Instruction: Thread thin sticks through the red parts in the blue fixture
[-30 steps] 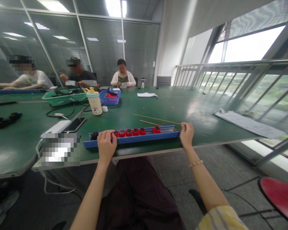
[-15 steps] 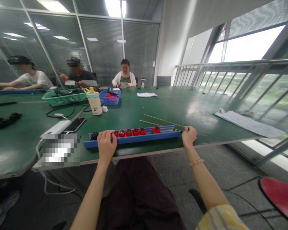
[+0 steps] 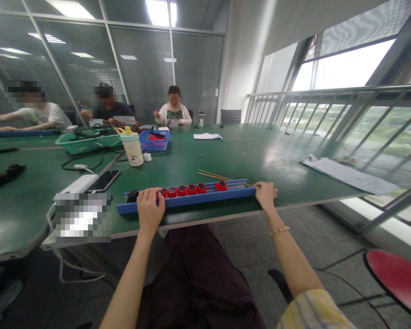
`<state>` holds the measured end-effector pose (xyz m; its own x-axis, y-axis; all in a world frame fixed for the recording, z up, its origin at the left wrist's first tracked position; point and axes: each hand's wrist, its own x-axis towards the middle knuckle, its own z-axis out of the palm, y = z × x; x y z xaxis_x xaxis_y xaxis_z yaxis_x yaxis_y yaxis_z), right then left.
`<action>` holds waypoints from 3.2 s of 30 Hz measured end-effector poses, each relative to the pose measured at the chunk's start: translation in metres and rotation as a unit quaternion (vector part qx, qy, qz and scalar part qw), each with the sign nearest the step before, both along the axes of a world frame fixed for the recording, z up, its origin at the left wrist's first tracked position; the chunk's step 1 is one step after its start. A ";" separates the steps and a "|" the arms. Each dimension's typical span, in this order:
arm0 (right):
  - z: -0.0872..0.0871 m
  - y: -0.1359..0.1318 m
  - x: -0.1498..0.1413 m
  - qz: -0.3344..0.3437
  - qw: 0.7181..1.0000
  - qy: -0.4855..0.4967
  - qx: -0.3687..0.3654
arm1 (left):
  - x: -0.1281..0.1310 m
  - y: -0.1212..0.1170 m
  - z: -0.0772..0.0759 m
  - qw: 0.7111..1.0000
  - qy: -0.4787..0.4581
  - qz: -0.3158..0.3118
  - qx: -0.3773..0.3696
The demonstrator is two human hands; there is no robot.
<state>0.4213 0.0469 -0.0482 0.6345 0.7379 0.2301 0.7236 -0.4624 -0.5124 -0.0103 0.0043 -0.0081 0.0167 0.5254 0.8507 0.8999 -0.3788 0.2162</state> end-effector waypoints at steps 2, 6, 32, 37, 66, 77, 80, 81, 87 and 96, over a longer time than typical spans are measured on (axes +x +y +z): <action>0.002 -0.001 -0.004 0.005 1.000 -0.019 -0.018 | 0.000 0.000 0.000 1.000 0.000 0.000 0.000; 0.005 -0.005 -0.014 0.010 0.996 -0.075 -0.037 | 0.000 0.000 -0.001 1.000 0.000 0.002 -0.001; -0.001 -0.005 -0.009 0.034 0.985 -0.149 -0.086 | 0.001 -0.002 0.001 1.000 -0.015 -0.008 -0.021; 0.001 -0.007 -0.010 0.044 0.985 -0.142 -0.084 | 0.001 -0.001 0.000 1.000 -0.009 -0.004 -0.020; 0.003 -0.006 -0.003 0.052 0.997 -0.050 -0.040 | 0.000 0.000 -0.001 1.000 -0.004 -0.004 -0.015; 0.006 -0.010 -0.002 -0.047 0.996 -0.029 0.076 | 0.000 -0.001 0.000 1.000 -0.009 -0.003 -0.021; 0.009 -0.014 -0.005 -0.074 0.987 -0.038 0.137 | 0.000 -0.001 0.000 1.000 -0.013 -0.005 -0.018; 0.010 -0.015 -0.005 -0.077 0.984 -0.042 0.158 | 0.000 -0.001 0.000 1.000 -0.015 -0.006 -0.018; 0.019 -0.021 -0.019 -0.007 0.962 -0.065 0.266 | 0.000 -0.002 0.000 1.000 -0.016 -0.007 -0.017; 0.021 -0.022 -0.084 0.217 0.922 -0.072 0.312 | -0.002 0.000 -0.003 0.999 -0.041 0.010 0.027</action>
